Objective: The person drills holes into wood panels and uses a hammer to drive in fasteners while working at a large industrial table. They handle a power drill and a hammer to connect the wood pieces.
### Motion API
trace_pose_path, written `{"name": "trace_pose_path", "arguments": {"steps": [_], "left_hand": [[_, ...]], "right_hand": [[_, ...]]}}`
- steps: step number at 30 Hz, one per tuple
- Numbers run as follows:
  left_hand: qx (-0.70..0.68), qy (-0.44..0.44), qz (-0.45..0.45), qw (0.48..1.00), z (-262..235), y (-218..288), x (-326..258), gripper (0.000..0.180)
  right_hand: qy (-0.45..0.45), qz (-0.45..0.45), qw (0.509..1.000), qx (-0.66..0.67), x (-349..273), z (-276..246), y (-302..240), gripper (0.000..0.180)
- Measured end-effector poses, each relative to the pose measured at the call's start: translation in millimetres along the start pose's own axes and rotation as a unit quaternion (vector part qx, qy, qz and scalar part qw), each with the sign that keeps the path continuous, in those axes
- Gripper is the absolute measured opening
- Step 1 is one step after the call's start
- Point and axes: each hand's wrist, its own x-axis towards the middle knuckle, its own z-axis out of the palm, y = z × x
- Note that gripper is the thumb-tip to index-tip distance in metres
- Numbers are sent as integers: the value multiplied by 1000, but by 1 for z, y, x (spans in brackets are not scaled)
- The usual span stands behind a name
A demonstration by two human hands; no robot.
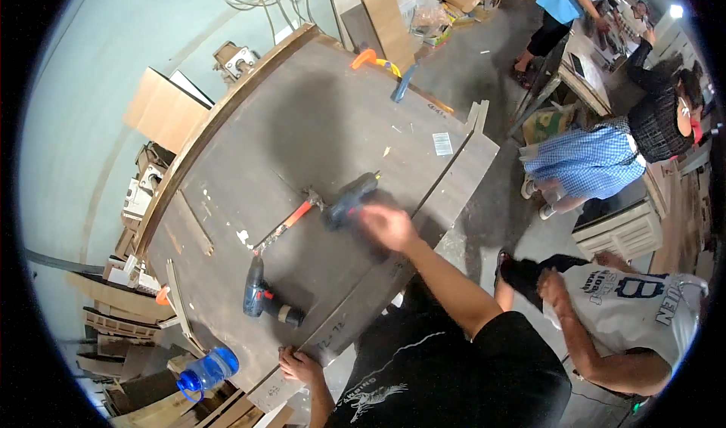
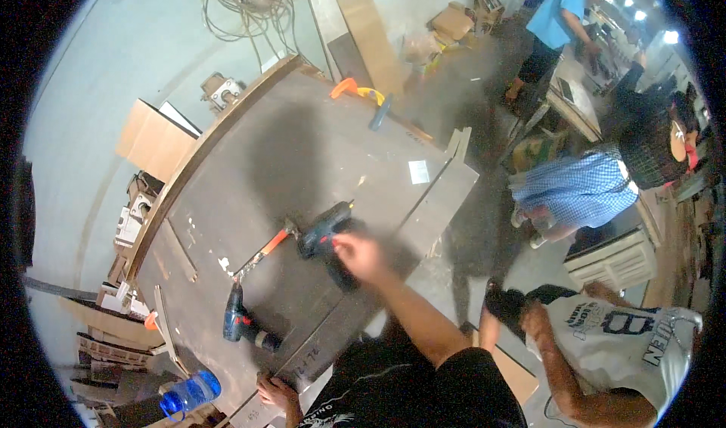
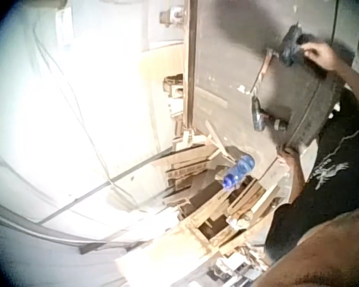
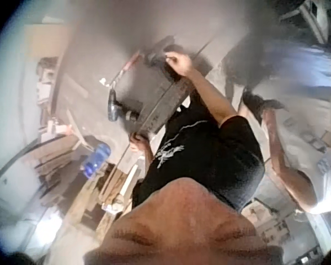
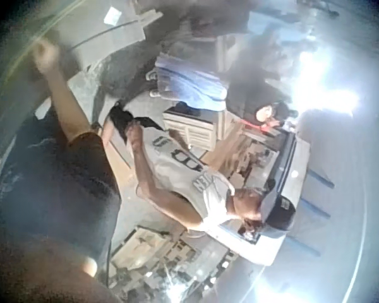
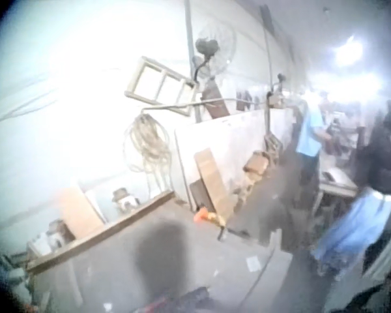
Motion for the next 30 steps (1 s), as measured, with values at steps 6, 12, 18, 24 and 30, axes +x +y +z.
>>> {"name": "trace_pose_path", "arguments": {"steps": [6,12,18,24,30], "left_hand": [[74,82,-102,989,36,7,5,33],[50,97,-84,991,31,16,4,34],[72,82,-106,988,30,17,7,32],[89,81,-155,981,40,15,24,34],[-221,222,-108,943,43,-17,51,46]], "right_hand": [[174,62,918,-351,45,-114,51,32],[192,173,860,-440,99,-172,76,55],[216,176,843,-461,110,-159,88,55],[222,174,879,-385,118,-156,102,49],[127,199,916,-324,126,-163,87,43]]}}
